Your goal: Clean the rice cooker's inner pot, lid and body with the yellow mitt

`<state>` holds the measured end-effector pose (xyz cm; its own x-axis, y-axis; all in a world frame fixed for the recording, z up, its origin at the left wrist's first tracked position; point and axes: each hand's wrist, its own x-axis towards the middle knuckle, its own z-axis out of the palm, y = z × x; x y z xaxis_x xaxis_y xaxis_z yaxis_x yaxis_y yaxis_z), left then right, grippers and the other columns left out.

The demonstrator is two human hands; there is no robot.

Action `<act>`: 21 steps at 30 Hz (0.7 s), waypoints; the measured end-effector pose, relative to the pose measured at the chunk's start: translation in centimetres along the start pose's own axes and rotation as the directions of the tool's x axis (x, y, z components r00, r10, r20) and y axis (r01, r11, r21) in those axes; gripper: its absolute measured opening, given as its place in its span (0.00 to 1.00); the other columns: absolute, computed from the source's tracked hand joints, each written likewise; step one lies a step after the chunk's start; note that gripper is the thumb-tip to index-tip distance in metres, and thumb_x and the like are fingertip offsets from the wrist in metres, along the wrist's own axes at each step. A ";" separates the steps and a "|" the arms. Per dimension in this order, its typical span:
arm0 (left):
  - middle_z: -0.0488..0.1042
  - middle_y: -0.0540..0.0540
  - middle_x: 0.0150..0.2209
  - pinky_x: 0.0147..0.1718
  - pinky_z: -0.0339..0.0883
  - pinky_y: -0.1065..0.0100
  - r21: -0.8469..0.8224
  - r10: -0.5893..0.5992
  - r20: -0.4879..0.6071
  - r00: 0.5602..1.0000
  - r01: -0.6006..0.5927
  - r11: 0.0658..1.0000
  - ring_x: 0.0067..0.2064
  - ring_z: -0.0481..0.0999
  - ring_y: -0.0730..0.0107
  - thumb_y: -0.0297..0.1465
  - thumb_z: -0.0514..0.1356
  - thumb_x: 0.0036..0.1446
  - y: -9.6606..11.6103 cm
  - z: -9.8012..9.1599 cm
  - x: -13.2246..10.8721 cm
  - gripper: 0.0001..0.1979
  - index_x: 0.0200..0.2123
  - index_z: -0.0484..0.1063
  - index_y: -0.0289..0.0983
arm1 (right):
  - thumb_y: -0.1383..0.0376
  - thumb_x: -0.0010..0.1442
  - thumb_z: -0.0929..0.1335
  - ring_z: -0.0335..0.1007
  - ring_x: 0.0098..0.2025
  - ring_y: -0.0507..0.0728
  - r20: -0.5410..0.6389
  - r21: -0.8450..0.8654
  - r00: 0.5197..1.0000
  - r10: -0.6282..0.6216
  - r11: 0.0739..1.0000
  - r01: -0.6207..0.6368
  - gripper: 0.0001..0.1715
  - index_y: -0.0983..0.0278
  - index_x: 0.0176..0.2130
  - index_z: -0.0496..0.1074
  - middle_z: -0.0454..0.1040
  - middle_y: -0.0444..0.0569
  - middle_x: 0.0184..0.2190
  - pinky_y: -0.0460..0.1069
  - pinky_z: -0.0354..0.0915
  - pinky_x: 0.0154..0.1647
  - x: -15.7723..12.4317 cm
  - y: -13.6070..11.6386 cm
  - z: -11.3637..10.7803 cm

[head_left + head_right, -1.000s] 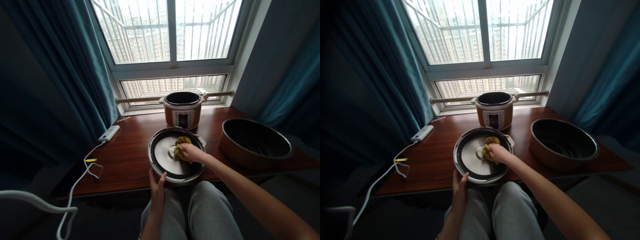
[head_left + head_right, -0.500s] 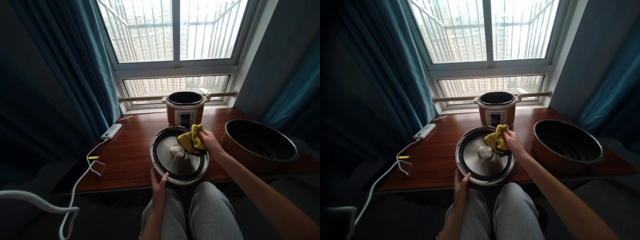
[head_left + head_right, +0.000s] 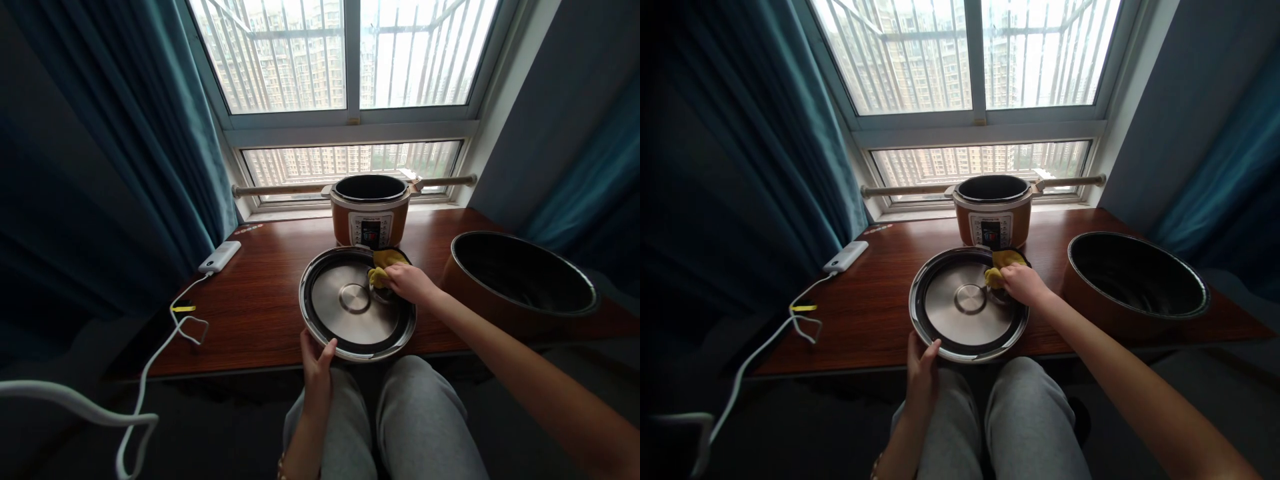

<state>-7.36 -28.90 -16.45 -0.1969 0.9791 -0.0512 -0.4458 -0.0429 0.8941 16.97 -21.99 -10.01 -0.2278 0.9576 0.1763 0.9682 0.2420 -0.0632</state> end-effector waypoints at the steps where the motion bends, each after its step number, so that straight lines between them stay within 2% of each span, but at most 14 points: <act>1: 0.72 0.48 0.38 0.44 0.63 0.66 0.007 0.003 0.003 1.000 -0.003 1.000 0.42 0.71 0.66 0.34 0.66 0.41 -0.1 -0.1 0.0 0.24 0.43 0.64 0.38 | 0.57 0.63 0.59 0.70 0.39 0.58 0.023 -0.020 0.999 0.042 0.999 -0.042 0.18 0.66 0.34 0.71 0.74 0.56 0.34 0.48 0.59 0.37 -0.8 0.0 -0.4; 3: 0.72 0.48 0.39 0.44 0.62 0.66 0.042 0.007 0.016 1.000 -0.008 0.999 0.42 0.71 0.66 0.34 0.66 0.42 -0.2 -0.4 0.1 0.23 0.43 0.64 0.39 | 0.54 0.63 0.58 0.71 0.35 0.58 0.068 -0.045 0.992 0.107 0.994 -0.104 0.21 0.65 0.33 0.71 0.75 0.56 0.32 0.48 0.58 0.33 -2.6 -0.2 -1.1; 6: 0.72 0.49 0.39 0.44 0.62 0.67 0.086 0.009 0.034 0.999 -0.012 0.996 0.42 0.71 0.67 0.34 0.65 0.44 -0.2 -0.6 0.1 0.21 0.42 0.65 0.40 | 0.54 0.64 0.56 0.71 0.33 0.58 0.101 -0.017 0.988 0.116 0.993 -0.114 0.24 0.64 0.31 0.71 0.76 0.55 0.31 0.47 0.55 0.31 -5.0 -1.7 -1.7; 9: 0.71 0.49 0.37 0.43 0.63 0.67 0.082 0.024 0.022 0.999 -0.025 0.996 0.40 0.72 0.67 0.34 0.65 0.44 -0.1 -0.4 -0.2 0.20 0.42 0.65 0.39 | 0.54 0.64 0.55 0.71 0.31 0.57 0.092 0.029 0.985 0.148 0.988 -0.152 0.25 0.64 0.30 0.71 0.76 0.54 0.29 0.47 0.54 0.30 -6.9 -4.2 -1.7; 12: 0.71 0.49 0.37 0.43 0.63 0.67 0.060 0.031 0.014 0.999 -0.032 0.998 0.40 0.72 0.67 0.33 0.65 0.44 0.3 0.2 -0.5 0.19 0.41 0.65 0.38 | 0.54 0.64 0.55 0.71 0.31 0.56 0.063 0.146 0.981 0.184 0.970 -0.192 0.23 0.62 0.31 0.70 0.76 0.51 0.28 0.47 0.53 0.30 -8.1 -7.2 -1.5; 17: 0.72 0.49 0.38 0.43 0.63 0.66 0.036 0.015 0.040 0.999 -0.016 0.999 0.40 0.72 0.68 0.32 0.63 0.45 0.5 0.4 -0.9 0.18 0.41 0.64 0.39 | 0.55 0.64 0.55 0.70 0.30 0.55 0.015 0.331 0.966 0.259 0.910 -0.249 0.22 0.62 0.30 0.69 0.75 0.49 0.28 0.47 0.51 0.28 -8.1 -11.9 -1.3; 21: 0.73 0.51 0.37 0.41 0.65 0.68 -0.011 0.009 0.068 0.998 -0.009 1.000 0.40 0.73 0.69 0.32 0.63 0.47 -0.1 -0.1 -0.6 0.16 0.40 0.65 0.41 | 0.54 0.64 0.55 0.70 0.33 0.55 0.026 0.511 0.956 0.291 0.819 -0.263 0.22 0.61 0.33 0.70 0.76 0.49 0.30 0.47 0.52 0.30 -6.0 -14.6 -1.4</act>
<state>-7.29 -29.55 -16.57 -0.1412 0.9899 -0.0125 -0.4533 -0.0534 0.8897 4.37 -31.50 -8.81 0.0611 0.9903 0.1249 0.7998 0.0263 -0.5997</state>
